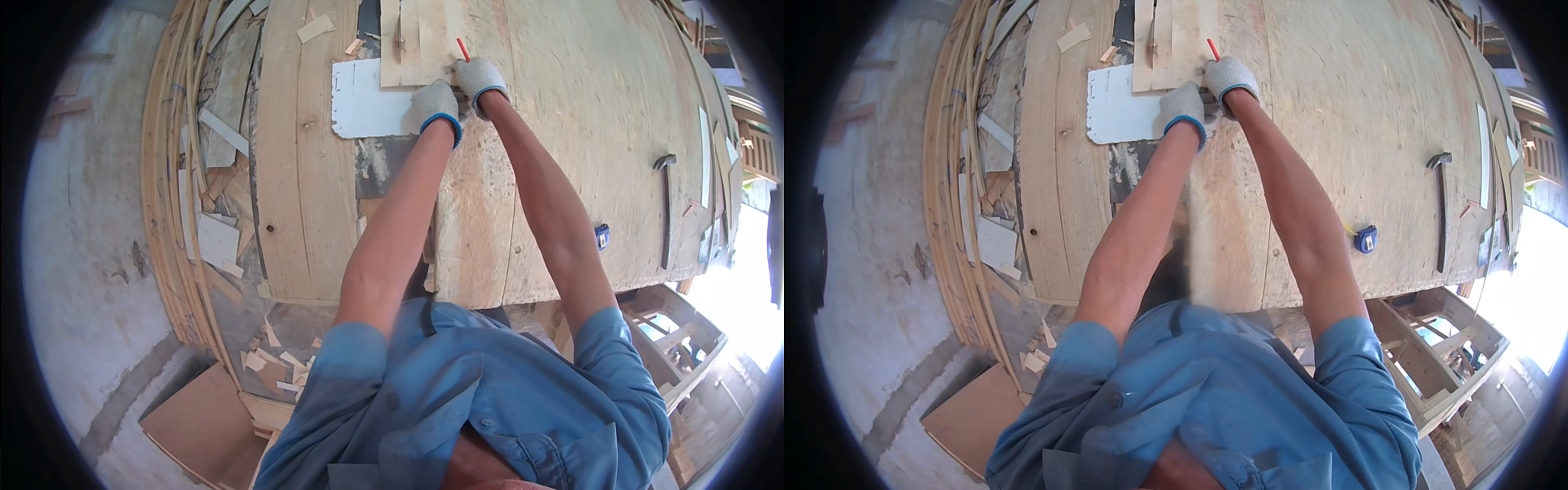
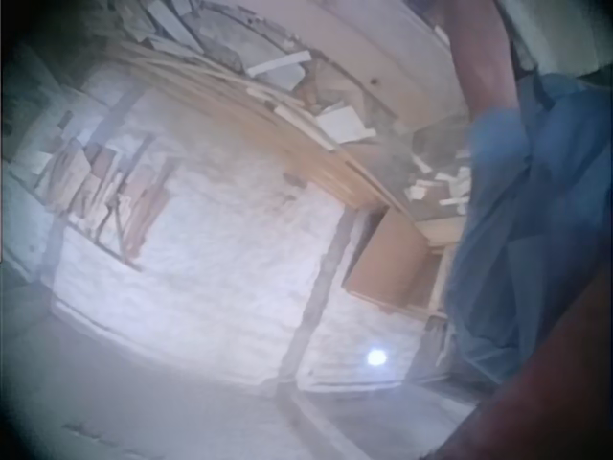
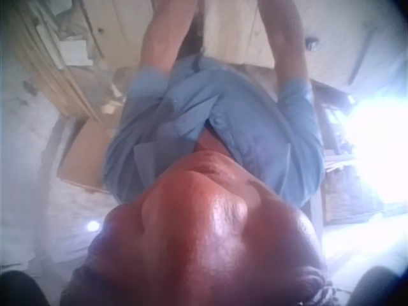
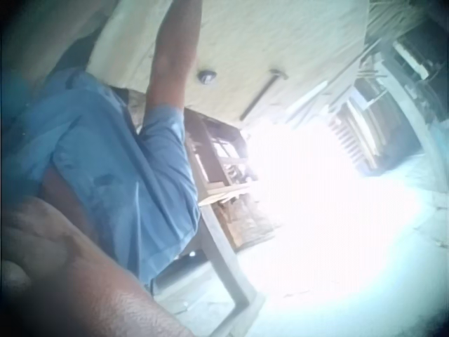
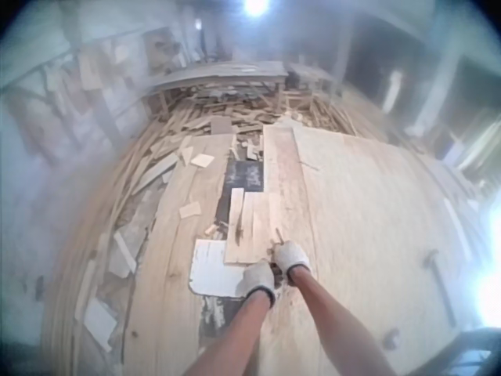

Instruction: The person marks a small wooden board with a red pencil, then uses a nail gun to attach it to a larger wooden frame. They also use a hammer to tap the board into place and a tape measure to check dimensions.

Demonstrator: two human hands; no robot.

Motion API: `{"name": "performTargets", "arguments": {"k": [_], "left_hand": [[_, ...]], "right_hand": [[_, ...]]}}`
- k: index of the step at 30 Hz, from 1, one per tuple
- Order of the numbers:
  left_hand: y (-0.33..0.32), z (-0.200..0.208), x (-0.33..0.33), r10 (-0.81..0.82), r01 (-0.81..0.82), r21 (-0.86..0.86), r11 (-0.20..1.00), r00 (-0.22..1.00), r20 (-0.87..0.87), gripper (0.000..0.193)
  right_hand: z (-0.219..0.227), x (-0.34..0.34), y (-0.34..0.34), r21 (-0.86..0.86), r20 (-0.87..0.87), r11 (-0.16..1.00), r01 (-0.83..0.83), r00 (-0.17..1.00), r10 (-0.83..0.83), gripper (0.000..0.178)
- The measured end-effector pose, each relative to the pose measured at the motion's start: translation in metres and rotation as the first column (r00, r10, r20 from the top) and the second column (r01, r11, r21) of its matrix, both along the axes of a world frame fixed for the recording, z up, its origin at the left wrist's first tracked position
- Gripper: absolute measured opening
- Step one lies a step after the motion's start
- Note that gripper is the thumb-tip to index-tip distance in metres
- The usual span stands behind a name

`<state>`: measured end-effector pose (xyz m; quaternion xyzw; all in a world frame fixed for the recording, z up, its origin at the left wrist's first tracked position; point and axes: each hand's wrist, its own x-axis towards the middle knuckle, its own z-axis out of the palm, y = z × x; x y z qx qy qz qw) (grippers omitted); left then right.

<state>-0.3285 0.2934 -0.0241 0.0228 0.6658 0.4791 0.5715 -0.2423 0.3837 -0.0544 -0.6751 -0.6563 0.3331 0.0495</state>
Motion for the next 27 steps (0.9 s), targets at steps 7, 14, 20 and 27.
{"name": "performTargets", "arguments": {"k": [7,14,20,27], "left_hand": [[0.011,0.004,-0.004,0.02,-0.02,0.0,1.0,0.999,0.035,0.032],[0.022,-0.006,-0.002,0.021,-0.021,0.031,0.999,1.0,0.007,0.031],[0.034,-0.009,-0.008,0.043,-0.042,0.021,0.999,0.999,-0.026,0.031],[0.05,0.017,-0.003,-0.037,0.037,-0.002,0.999,0.993,-0.108,0.037]], "right_hand": [[0.001,-0.005,0.012,-0.038,-0.039,0.999,0.026,0.999,-0.027,0.051],[-0.01,-0.001,0.024,-0.025,-0.017,0.999,0.027,0.999,-0.028,0.05],[0.003,-0.01,0.029,-0.041,-0.059,0.999,0.017,0.998,-0.019,0.05],[-0.019,-0.005,0.064,0.055,-0.074,0.998,0.03,0.997,-0.026,0.049]]}}
